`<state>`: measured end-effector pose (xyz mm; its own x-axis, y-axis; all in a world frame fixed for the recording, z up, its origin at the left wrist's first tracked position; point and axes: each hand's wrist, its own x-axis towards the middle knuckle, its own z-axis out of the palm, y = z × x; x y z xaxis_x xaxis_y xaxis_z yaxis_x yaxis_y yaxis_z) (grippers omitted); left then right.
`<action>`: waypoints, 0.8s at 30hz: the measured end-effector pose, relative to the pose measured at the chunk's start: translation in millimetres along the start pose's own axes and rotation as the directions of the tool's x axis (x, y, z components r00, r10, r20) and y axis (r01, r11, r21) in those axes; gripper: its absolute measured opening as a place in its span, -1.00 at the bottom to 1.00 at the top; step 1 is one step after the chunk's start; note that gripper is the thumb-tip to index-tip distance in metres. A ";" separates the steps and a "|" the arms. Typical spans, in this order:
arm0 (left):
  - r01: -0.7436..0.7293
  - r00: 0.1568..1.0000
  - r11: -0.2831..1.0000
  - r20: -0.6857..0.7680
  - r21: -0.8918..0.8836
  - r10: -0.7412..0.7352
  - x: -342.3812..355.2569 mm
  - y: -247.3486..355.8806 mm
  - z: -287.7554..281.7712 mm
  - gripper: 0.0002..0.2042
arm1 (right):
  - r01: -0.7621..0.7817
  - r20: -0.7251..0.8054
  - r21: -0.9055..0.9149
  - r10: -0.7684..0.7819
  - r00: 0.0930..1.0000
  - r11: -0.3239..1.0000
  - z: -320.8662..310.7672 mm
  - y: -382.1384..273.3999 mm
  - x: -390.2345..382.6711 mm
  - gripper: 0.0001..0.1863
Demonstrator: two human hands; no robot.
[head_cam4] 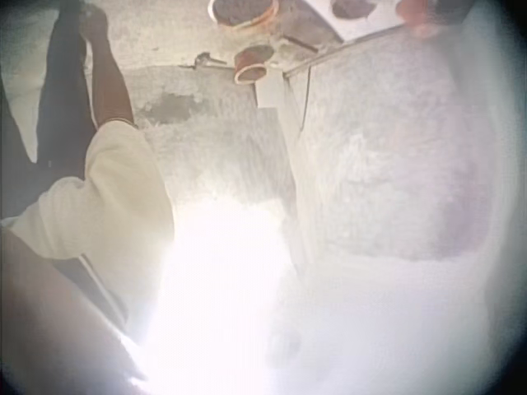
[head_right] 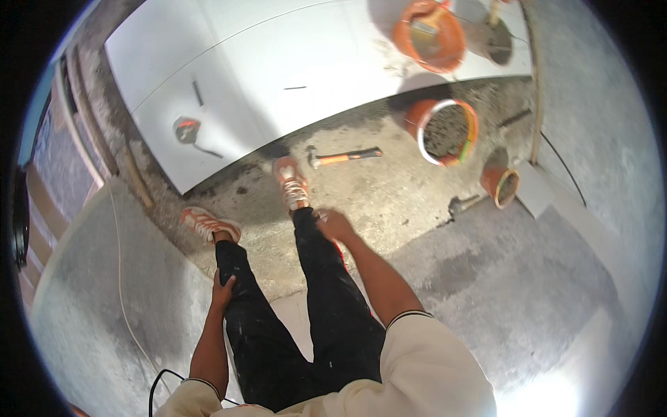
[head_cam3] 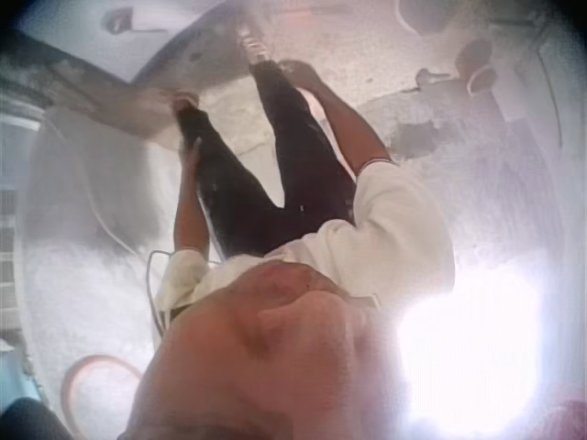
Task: The person installs white ceramic floor tiles in a room under construction. They use a spirit level to check alignment, a hammer to tap tiles into place, and a trowel to spread cement mortar. The person also uses a string line for alignment and handles buckets of mortar.
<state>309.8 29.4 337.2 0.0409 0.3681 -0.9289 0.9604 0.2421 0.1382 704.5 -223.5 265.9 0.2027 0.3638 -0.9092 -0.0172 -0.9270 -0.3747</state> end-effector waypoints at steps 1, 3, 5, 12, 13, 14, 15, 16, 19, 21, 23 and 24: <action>0.009 1.000 1.000 0.026 -0.019 -0.008 2.2 4.1 -4.8 -0.16 | 0.046 0.096 0.038 -0.050 0.994 0.998 3.0 5.3 -30.5 -0.55; 0.012 0.998 0.998 0.061 0.063 -0.016 0.3 46.2 -8.8 -0.21 | -0.031 0.072 0.195 0.017 0.997 0.980 10.8 24.8 -75.3 -0.47; 0.051 0.986 0.996 0.156 0.070 -0.061 2.8 63.6 -36.6 -0.25 | -0.023 0.042 0.268 0.012 0.999 0.963 12.4 24.3 -98.8 -0.45; 0.072 0.954 0.994 0.286 0.085 -0.094 -19.2 94.3 -44.7 -0.41 | 0.000 0.028 0.388 -0.012 1.000 0.921 18.9 8.5 -153.2 -0.42; -0.013 0.960 0.994 0.279 0.108 -0.018 -16.7 88.8 -47.5 -0.43 | -0.011 0.034 0.420 -0.004 0.999 0.907 25.2 1.3 -162.0 -0.42; -0.097 0.961 0.987 0.271 0.128 0.059 -10.4 85.0 -50.9 -0.44 | -0.001 -0.007 0.459 0.005 1.000 0.889 30.7 -8.7 -164.1 -0.42; -0.099 0.943 0.989 0.329 0.114 0.056 -16.8 91.1 -48.8 -0.44 | -0.016 -0.042 0.495 0.043 0.998 0.869 42.3 -2.0 -175.5 -0.42; -0.090 0.929 0.989 0.368 0.113 0.042 -26.4 101.5 -55.9 -0.45 | -0.024 -0.062 0.541 0.069 0.996 0.840 54.8 -4.0 -181.6 -0.43; -0.033 0.918 0.994 0.396 0.109 -0.013 -56.1 118.9 -77.2 -0.47 | -0.018 -0.176 0.430 0.103 0.979 0.903 79.3 -18.4 -189.4 -0.40; -0.021 0.919 0.993 0.393 0.120 -0.028 -66.9 121.0 -89.5 -0.50 | -0.033 -0.215 0.370 0.120 0.969 0.928 87.9 -28.5 -187.5 -0.40; -0.020 0.914 1.000 0.405 0.016 0.012 -62.5 96.3 -102.0 -0.51 | -0.036 -0.235 0.299 0.111 0.966 0.953 92.8 -41.2 -185.9 -0.40; -0.014 0.910 0.999 0.414 -0.034 0.027 -63.7 93.4 -105.5 -0.52 | -0.042 -0.238 0.285 0.113 0.965 0.958 94.6 -46.0 -188.6 -0.39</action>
<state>367.8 123.3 445.5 0.1774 -0.0306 -0.9837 0.9497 0.2676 0.1629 574.5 -240.8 437.4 0.4270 0.2245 -0.8759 -0.3037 -0.8768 -0.3728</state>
